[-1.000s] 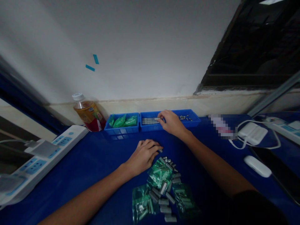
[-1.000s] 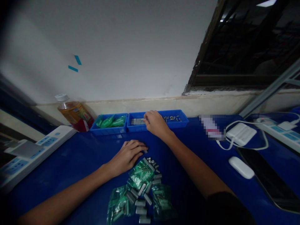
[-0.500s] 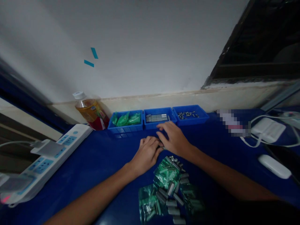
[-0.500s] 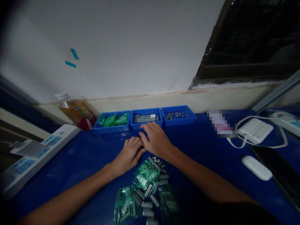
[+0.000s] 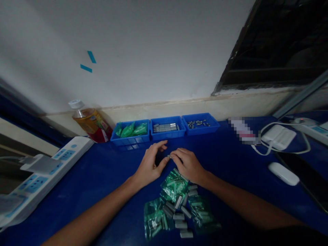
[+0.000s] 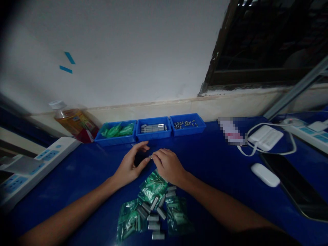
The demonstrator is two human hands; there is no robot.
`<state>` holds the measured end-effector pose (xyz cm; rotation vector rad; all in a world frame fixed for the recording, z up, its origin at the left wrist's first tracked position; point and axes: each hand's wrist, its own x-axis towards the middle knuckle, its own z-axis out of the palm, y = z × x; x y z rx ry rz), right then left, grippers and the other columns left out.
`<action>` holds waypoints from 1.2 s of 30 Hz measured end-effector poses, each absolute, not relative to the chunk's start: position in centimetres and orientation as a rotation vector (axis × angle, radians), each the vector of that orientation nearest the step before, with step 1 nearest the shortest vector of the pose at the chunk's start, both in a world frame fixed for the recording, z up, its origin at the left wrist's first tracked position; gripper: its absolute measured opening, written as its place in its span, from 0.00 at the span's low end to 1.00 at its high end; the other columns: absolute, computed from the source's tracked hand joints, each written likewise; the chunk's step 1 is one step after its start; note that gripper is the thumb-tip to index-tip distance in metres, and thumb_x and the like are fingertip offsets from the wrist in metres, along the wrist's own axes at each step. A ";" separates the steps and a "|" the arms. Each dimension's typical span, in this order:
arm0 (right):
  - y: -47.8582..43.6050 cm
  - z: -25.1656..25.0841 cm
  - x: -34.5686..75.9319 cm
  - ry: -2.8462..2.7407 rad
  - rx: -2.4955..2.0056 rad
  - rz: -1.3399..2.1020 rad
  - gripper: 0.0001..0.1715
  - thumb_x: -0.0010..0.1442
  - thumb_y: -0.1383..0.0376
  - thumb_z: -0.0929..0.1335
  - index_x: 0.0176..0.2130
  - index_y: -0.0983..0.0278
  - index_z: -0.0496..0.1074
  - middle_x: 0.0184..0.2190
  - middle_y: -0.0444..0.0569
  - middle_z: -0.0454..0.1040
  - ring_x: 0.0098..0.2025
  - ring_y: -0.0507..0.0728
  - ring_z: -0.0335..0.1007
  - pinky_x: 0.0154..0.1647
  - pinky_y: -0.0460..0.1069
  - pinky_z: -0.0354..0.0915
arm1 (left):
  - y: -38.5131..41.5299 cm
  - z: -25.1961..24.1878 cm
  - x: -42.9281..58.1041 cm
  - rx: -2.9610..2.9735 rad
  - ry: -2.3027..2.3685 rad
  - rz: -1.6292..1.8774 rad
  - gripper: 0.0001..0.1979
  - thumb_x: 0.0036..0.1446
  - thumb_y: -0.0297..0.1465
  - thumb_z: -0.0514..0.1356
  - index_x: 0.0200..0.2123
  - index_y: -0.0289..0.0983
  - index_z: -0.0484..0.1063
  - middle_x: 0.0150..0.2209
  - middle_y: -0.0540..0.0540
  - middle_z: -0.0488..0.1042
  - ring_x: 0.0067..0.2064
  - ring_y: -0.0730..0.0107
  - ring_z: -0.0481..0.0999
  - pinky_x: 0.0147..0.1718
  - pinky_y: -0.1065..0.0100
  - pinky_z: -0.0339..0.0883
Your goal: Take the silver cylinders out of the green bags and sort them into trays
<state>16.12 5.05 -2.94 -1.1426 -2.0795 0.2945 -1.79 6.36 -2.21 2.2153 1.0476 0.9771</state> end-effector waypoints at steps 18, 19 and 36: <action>5.0 -1.5 16.4 -2.164 -1.092 0.004 0.06 0.62 0.66 0.63 0.37 0.64 0.69 0.32 0.49 0.72 0.36 0.56 0.67 0.38 0.52 0.60 | 6.3 -1.4 -1.8 2.251 1.173 0.849 0.16 0.65 0.38 0.47 0.34 0.37 0.70 0.32 0.47 0.72 0.37 0.65 0.67 0.39 0.62 0.58; 5.4 -1.3 16.8 -2.142 -1.107 -0.022 0.06 0.62 0.66 0.63 0.36 0.64 0.69 0.31 0.49 0.72 0.35 0.56 0.67 0.37 0.52 0.60 | 6.2 -1.4 -1.8 2.273 1.143 0.817 0.15 0.65 0.39 0.48 0.38 0.37 0.70 0.34 0.47 0.73 0.39 0.64 0.67 0.40 0.62 0.58; 16.2 4.6 12.9 -2.294 -1.669 -0.131 0.15 0.61 0.60 0.64 0.38 0.69 0.74 0.39 0.61 0.75 0.43 0.64 0.68 0.42 0.55 0.61 | 6.4 -1.5 -2.0 2.498 1.007 0.556 0.16 0.58 0.44 0.57 0.45 0.42 0.71 0.46 0.45 0.72 0.51 0.58 0.64 0.51 0.53 0.51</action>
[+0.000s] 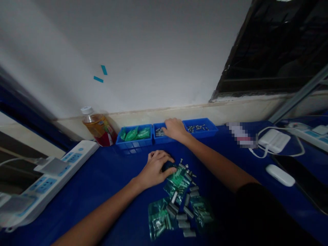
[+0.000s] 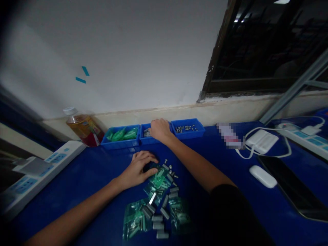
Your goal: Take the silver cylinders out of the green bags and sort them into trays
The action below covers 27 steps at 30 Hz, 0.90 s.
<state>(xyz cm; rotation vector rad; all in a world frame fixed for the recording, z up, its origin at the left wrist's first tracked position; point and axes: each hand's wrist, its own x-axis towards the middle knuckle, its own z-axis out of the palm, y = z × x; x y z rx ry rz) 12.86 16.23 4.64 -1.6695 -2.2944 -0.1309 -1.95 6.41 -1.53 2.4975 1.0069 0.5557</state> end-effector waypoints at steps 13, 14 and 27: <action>1.7 -1.2 17.0 -1.884 -1.269 0.488 0.09 0.62 0.65 0.63 0.33 0.62 0.70 0.24 0.43 0.68 0.28 0.52 0.65 0.31 0.48 0.59 | 6.8 -2.7 -2.3 2.188 1.130 0.856 0.12 0.59 0.37 0.57 0.42 0.38 0.60 0.36 0.48 0.69 0.37 0.66 0.69 0.36 0.65 0.61; 1.2 -1.2 16.9 -1.828 -1.281 0.552 0.09 0.62 0.64 0.63 0.32 0.62 0.70 0.23 0.43 0.68 0.27 0.52 0.64 0.30 0.48 0.59 | 6.6 -2.6 -2.3 2.176 1.130 0.926 0.11 0.60 0.35 0.55 0.43 0.38 0.60 0.36 0.48 0.69 0.37 0.66 0.69 0.36 0.65 0.61; -0.7 0.3 16.2 -0.980 -1.211 1.431 0.19 0.52 0.51 0.70 0.28 0.64 0.66 0.19 0.39 0.61 0.19 0.47 0.52 0.18 0.42 0.49 | 2.8 0.7 -1.2 2.683 0.600 1.115 0.12 0.60 0.23 0.52 0.39 0.41 0.72 0.45 0.48 0.75 0.52 0.63 0.69 0.51 0.58 0.47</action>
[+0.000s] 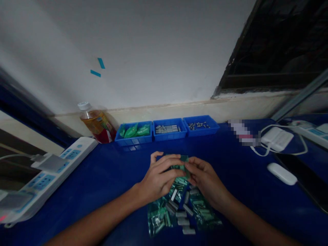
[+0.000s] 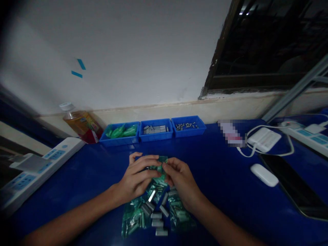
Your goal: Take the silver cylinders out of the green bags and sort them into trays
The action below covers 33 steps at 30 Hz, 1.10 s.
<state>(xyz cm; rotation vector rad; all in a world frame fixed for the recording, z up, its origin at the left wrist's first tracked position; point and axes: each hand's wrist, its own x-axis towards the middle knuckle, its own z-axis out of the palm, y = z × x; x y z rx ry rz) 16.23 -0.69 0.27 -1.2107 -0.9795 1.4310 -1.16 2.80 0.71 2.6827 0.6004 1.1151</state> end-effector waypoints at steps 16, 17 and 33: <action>-1.7 -1.1 16.5 -1.893 -1.042 0.063 0.10 0.59 0.75 0.63 0.39 0.62 0.67 0.44 0.52 0.66 0.44 0.54 0.69 0.43 0.47 0.67 | 4.4 2.5 -0.8 1.633 0.888 0.822 0.13 0.56 0.39 0.58 0.31 0.34 0.66 0.25 0.52 0.66 0.27 0.74 0.65 0.26 0.73 0.60; -1.7 -1.2 16.5 -1.906 -1.060 0.053 0.10 0.60 0.74 0.64 0.40 0.62 0.68 0.46 0.53 0.65 0.46 0.55 0.68 0.44 0.48 0.68 | 5.1 3.0 -1.2 1.740 0.932 0.836 0.12 0.56 0.38 0.57 0.31 0.34 0.67 0.25 0.51 0.67 0.27 0.74 0.66 0.26 0.73 0.60; -1.6 -1.2 17.5 -1.999 -1.151 0.197 0.08 0.61 0.68 0.63 0.42 0.63 0.69 0.46 0.55 0.62 0.49 0.60 0.64 0.47 0.57 0.67 | 14.0 6.6 -14.6 2.275 2.574 0.634 0.19 0.57 0.34 0.52 0.49 0.33 0.70 0.39 0.34 0.77 0.41 0.49 0.76 0.37 0.58 0.67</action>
